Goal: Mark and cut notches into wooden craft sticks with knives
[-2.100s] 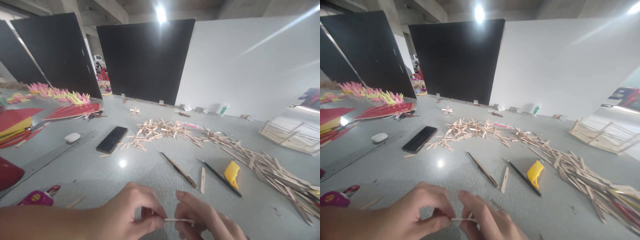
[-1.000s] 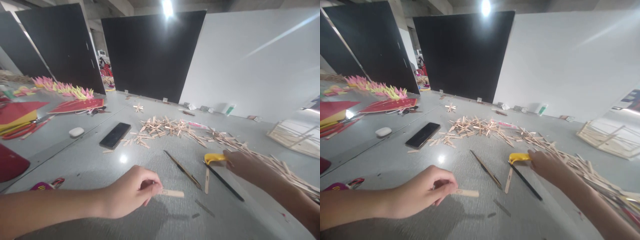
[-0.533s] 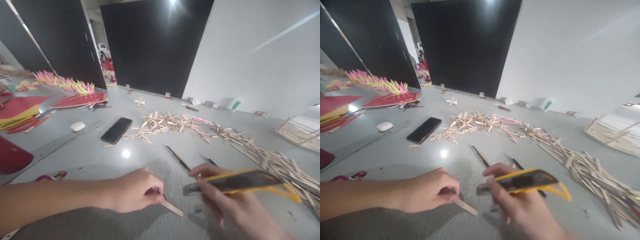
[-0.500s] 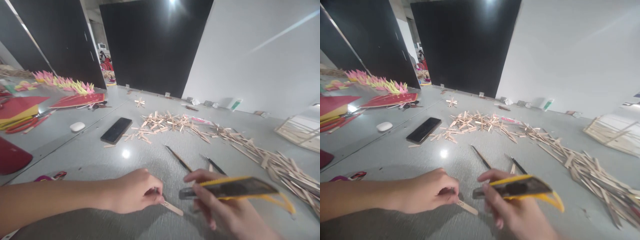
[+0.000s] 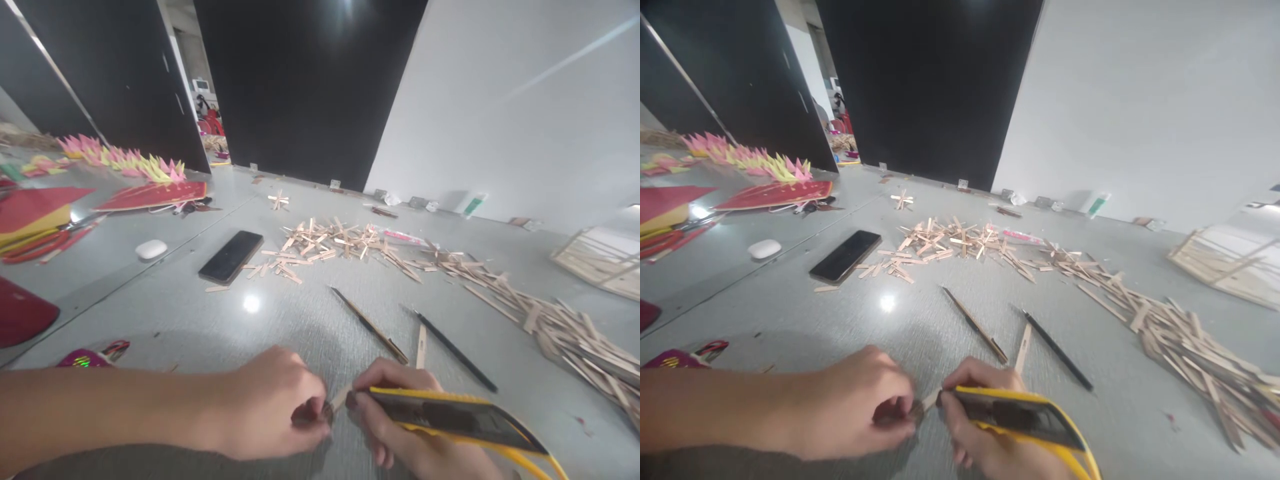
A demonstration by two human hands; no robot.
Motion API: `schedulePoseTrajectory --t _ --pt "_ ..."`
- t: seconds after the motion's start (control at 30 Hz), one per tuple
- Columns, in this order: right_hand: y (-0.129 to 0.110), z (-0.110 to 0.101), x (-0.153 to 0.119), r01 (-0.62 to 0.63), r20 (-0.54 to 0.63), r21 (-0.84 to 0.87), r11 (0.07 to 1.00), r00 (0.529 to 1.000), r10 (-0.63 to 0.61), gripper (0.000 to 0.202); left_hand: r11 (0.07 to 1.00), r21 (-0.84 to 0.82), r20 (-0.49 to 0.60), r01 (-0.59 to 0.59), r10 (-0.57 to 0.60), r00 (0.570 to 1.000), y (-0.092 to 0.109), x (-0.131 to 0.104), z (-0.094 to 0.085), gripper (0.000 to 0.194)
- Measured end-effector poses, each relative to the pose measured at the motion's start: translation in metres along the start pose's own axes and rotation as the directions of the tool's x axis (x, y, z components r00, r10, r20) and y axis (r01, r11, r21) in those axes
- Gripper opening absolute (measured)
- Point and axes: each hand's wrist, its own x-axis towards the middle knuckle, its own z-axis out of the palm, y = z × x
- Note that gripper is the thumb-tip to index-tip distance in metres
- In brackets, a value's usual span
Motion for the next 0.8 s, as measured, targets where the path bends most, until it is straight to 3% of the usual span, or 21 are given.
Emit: schedulePoseTrajectory --t 0.13,0.27,0.4,0.6,0.73,0.8 --pt "0.001 -0.002 -0.001 0.024 -0.001 -0.021 0.999 1.0 -0.024 0.037 1.0 -0.013 -0.027 0.018 -0.018 0.999 0.009 0.001 -0.01 0.012" --pt "-0.003 -0.006 -0.003 0.061 0.017 0.005 0.998 0.998 -0.061 0.035 0.993 0.073 -0.095 0.097 -0.09 0.991 0.021 0.0 -0.024 0.037" --pt "-0.004 -0.005 -0.002 0.09 -0.026 0.097 0.991 0.996 -0.088 0.037 0.988 0.131 -0.091 0.076 -0.064 0.994 0.022 0.003 -0.014 0.05" --pt "-0.028 -0.019 0.001 0.147 -0.189 0.15 0.978 0.975 -0.117 0.038 0.999 0.03 -0.075 -0.01 0.012 0.997 0.012 0.004 0.001 0.031" --pt "-0.067 -0.028 0.004 0.323 -0.29 0.008 0.946 0.906 -0.307 0.03 0.966 -0.256 -0.167 -0.037 -0.006 0.986 0.012 0.011 -0.002 0.017" --pt "-0.081 -0.021 0.006 0.481 -0.303 -0.182 0.857 0.802 -0.515 0.022 0.928 -0.369 -0.204 -0.058 -0.019 0.979 0.016 0.03 -0.005 0.018"
